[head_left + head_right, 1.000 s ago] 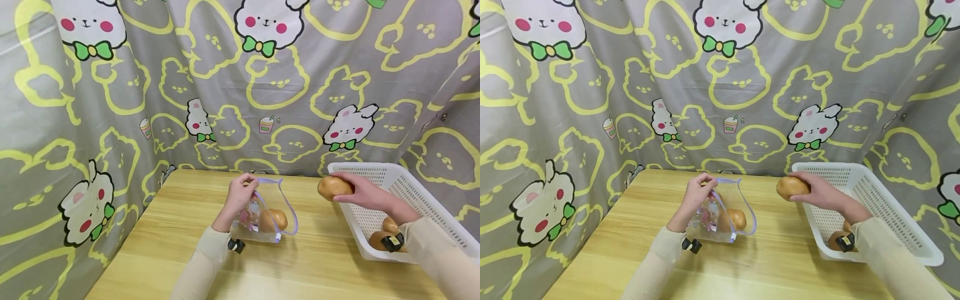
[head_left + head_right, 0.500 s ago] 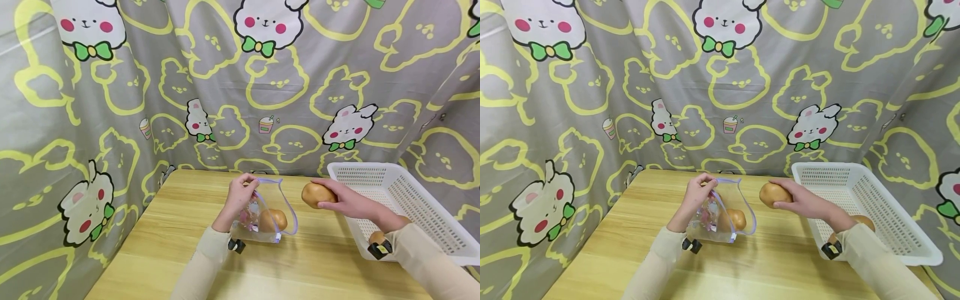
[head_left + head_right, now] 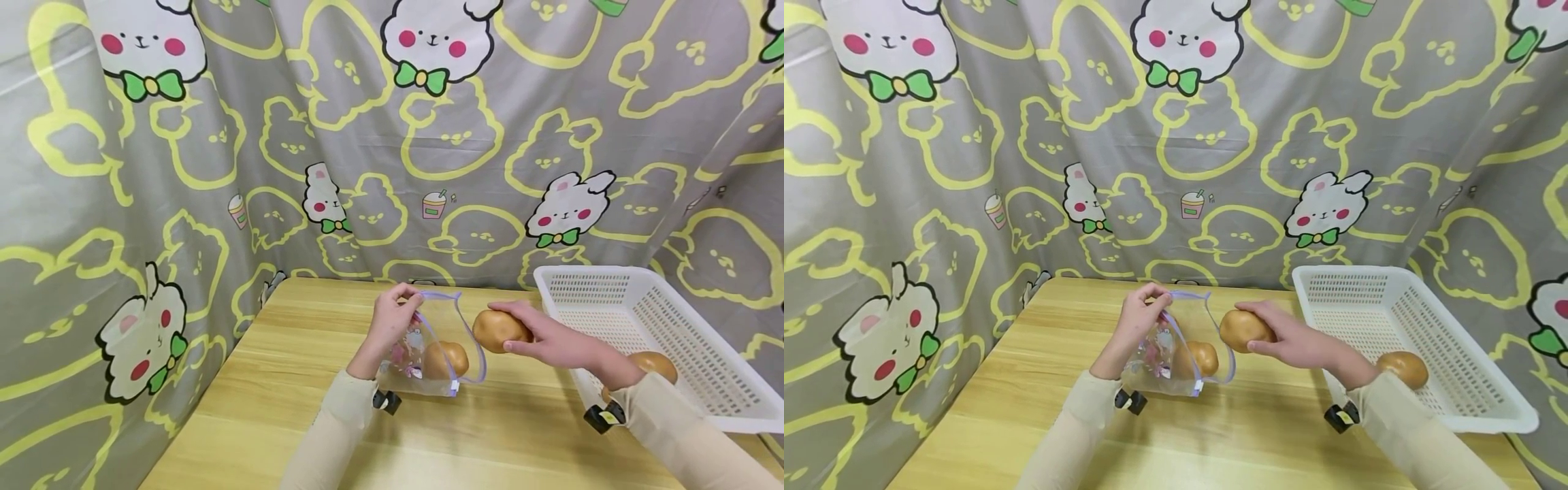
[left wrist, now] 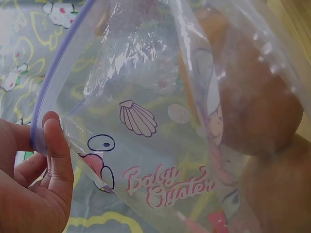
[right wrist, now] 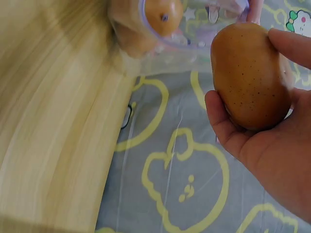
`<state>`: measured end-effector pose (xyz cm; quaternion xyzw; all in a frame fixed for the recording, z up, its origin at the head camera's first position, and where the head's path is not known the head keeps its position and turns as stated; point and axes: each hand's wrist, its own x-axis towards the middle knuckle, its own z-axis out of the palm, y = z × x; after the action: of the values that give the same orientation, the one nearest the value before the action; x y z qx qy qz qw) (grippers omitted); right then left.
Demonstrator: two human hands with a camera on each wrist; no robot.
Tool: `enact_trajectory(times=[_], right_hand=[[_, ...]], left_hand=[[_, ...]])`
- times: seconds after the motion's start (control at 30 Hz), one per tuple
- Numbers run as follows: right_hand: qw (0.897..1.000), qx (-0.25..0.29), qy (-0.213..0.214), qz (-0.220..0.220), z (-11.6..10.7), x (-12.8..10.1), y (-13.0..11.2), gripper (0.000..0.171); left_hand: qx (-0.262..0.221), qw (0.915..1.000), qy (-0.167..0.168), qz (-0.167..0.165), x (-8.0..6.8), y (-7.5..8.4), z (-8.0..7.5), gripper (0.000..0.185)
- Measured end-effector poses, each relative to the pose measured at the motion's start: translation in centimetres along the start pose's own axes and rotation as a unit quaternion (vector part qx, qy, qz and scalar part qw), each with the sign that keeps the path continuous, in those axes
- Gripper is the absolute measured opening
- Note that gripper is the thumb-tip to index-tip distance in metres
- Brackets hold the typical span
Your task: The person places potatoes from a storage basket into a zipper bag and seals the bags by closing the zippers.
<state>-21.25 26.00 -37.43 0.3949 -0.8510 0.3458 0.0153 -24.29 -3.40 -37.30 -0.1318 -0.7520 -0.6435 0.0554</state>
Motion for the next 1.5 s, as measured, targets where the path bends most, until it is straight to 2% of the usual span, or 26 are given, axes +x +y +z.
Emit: enact_trajectory(times=[0.17,0.33,0.6,0.77,1.23,1.5], right_hand=[[1.0,0.001,0.007,0.018,0.7,0.4,-1.0,0.063],[0.999,-0.036,0.02,0.026,1.3,0.9,-1.9,0.064],[0.991,-0.123,0.041,-0.044,2.4,1.2,-2.2,0.063],[0.987,-0.147,0.048,-0.049,3.0,1.5,-2.2,0.067],[0.985,-0.168,0.012,-0.041,3.7,1.7,-2.4,0.065],[0.982,-0.183,0.032,-0.023,4.1,2.1,-2.3,0.068]], left_hand=[[-0.005,0.9999,0.009,0.004,0.4,-1.0,0.2,0.013],[-0.004,0.9999,0.015,0.005,0.3,-1.0,0.2,0.011],[-0.006,0.9998,0.015,0.005,0.5,-0.9,0.4,0.011],[-0.006,0.9998,0.016,0.004,0.5,-0.7,0.4,0.011],[-0.01,0.9998,0.011,0.012,0.5,-0.4,0.5,0.012],[-0.01,0.9996,0.014,0.02,0.6,-0.2,0.6,0.011]])
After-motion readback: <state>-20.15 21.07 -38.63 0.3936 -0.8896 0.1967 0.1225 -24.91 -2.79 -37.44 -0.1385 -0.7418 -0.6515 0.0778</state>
